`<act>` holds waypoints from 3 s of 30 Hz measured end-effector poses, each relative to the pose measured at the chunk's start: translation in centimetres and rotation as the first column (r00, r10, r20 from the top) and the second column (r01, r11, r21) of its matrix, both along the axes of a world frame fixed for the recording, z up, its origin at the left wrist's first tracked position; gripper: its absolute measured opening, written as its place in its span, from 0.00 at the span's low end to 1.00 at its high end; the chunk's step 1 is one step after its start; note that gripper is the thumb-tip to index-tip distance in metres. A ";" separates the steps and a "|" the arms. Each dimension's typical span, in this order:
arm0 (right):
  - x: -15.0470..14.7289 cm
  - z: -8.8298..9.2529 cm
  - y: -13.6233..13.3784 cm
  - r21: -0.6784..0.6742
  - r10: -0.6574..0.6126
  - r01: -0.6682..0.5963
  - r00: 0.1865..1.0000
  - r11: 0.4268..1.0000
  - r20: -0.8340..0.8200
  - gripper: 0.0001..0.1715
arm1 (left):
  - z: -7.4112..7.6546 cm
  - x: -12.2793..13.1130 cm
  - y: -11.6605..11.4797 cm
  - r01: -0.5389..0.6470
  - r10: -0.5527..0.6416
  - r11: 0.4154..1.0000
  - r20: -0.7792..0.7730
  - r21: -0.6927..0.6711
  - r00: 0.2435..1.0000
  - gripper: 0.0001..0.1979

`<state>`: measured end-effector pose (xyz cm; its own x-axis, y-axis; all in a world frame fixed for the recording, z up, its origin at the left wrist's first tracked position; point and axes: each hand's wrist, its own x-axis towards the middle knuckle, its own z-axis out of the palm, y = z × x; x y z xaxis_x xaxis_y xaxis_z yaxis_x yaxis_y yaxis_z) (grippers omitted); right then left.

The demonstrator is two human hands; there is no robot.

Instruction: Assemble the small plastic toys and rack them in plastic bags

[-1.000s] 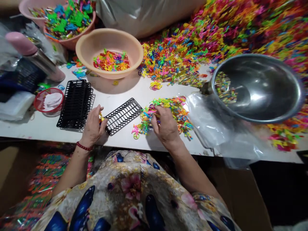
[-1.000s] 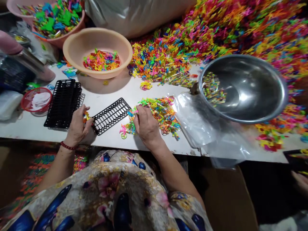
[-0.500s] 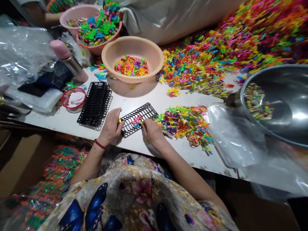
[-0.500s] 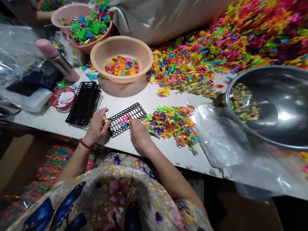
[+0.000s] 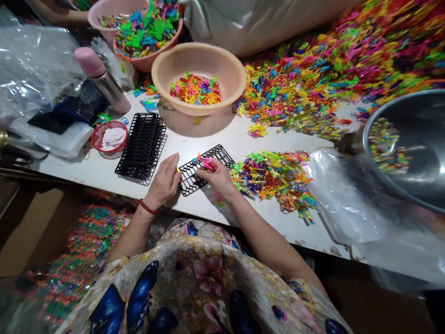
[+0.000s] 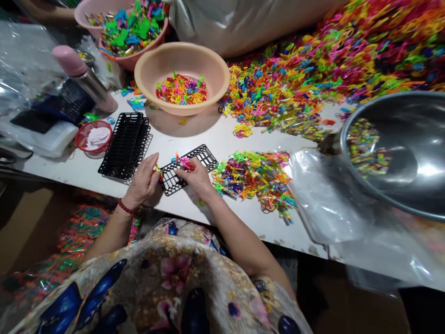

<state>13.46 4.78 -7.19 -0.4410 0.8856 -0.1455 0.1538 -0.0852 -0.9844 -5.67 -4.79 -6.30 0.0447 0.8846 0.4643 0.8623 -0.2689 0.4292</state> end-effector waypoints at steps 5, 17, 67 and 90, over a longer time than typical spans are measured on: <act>-3.4 -1.2 0.0 -0.110 0.127 -0.140 0.984 0.984 -0.121 0.15 | -0.1 -0.3 0.1 -0.001 0.001 1.000 0.022 -0.006 1.000 0.27; -4.3 -1.0 0.5 0.350 0.312 -0.466 0.855 0.813 0.414 0.03 | -0.5 -0.3 0.1 0.042 -0.042 0.999 0.036 0.021 0.998 0.29; -0.2 0.3 0.3 0.298 0.153 -0.206 0.969 0.932 0.192 0.08 | 1.0 0.2 1.3 0.077 -0.085 0.995 -0.136 -0.063 0.987 0.34; 1.3 1.1 0.7 0.500 0.238 -0.439 0.878 0.747 0.416 0.13 | 2.0 -0.2 1.0 0.058 -0.081 0.987 -0.158 -0.147 0.984 0.25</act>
<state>14.81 5.48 -6.14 -0.7482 0.6467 0.1483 0.3612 0.5845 -0.7265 -5.90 -3.77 -4.27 0.1729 0.9328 0.3162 0.9052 -0.2770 0.3224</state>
